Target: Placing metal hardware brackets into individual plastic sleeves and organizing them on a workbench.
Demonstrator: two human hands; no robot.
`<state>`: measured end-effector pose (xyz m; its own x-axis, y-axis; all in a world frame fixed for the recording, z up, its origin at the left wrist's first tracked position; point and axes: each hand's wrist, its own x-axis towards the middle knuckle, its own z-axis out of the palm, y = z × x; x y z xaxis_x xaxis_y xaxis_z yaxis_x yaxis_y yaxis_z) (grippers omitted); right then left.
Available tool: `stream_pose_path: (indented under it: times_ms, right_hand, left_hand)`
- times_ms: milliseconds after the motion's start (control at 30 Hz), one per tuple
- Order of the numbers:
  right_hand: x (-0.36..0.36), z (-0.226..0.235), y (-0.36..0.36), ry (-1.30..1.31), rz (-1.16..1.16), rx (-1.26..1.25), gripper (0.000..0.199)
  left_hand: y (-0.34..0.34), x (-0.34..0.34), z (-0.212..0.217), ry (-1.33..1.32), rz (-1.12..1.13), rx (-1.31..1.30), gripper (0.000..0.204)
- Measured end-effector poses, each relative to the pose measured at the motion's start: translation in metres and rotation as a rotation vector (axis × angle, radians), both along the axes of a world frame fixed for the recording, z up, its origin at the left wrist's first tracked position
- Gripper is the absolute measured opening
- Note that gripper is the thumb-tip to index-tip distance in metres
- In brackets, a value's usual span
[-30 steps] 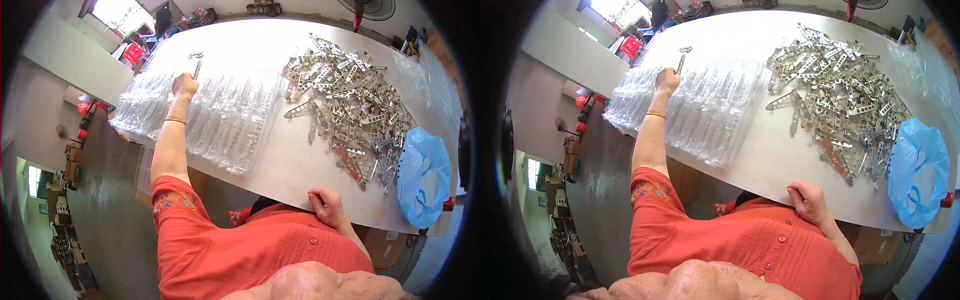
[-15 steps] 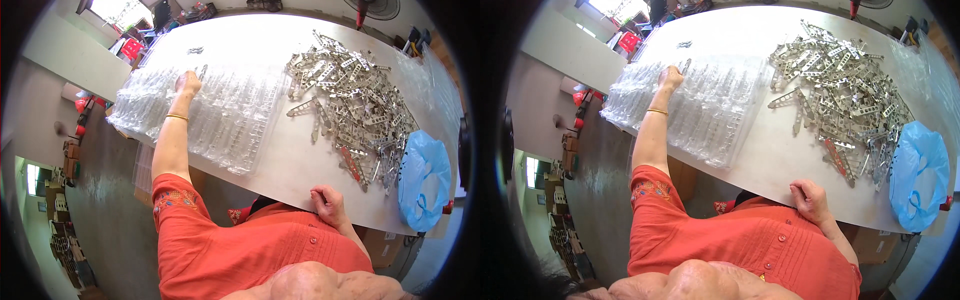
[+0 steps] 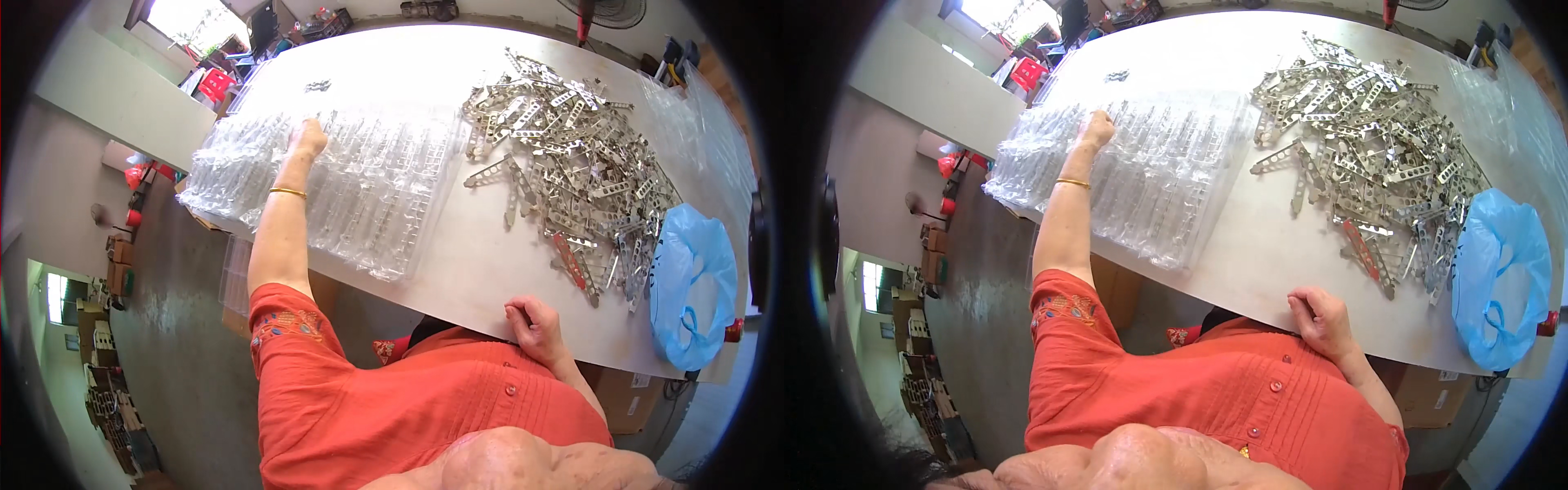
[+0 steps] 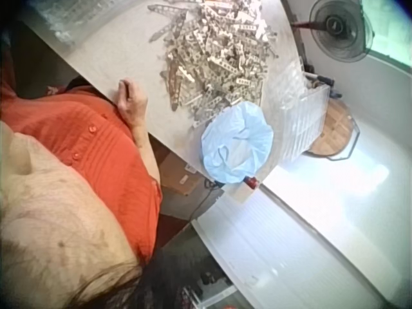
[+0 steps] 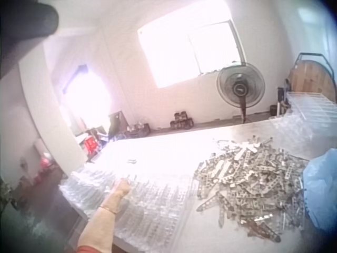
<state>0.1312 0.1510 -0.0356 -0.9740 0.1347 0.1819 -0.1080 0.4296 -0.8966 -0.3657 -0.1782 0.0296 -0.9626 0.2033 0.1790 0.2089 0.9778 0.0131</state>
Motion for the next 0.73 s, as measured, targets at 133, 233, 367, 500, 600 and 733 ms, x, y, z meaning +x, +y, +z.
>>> stream_pose_path:
  times_ms: [133, 233, 367, 500, 600, 733]
  right_hand:
    - [-0.001, -0.001, 0.001, 0.025, 0.004, -0.006, 0.008]
    - [0.002, -0.002, 0.001, 0.004, 0.0, -0.031, 0.006]
    - [0.004, -0.005, 0.002, -0.023, 0.001, -0.042, 0.005]
    - [0.004, -0.005, 0.002, 0.008, 0.003, -0.026, 0.006]
    - [0.004, -0.002, 0.001, 0.01, 0.001, -0.015, 0.008]
    - [0.005, 0.002, 0.0, -0.072, 0.01, -0.047, 0.007]
  left_hand:
    - [0.018, 0.044, 0.033, -0.054, -0.034, 0.0, 0.03]
    - [0.067, 0.131, 0.077, 0.069, -0.274, 0.092, 0.038]
    - [0.114, 0.251, 0.085, 0.292, -0.735, 0.202, 0.034]
    - [0.142, 0.344, 0.06, 0.11, -1.029, 0.443, 0.036]
    - [0.156, 0.375, 0.019, -0.017, -1.016, 0.552, 0.041]
    - [0.16, 0.386, -0.042, -0.026, -0.83, 0.558, 0.053]
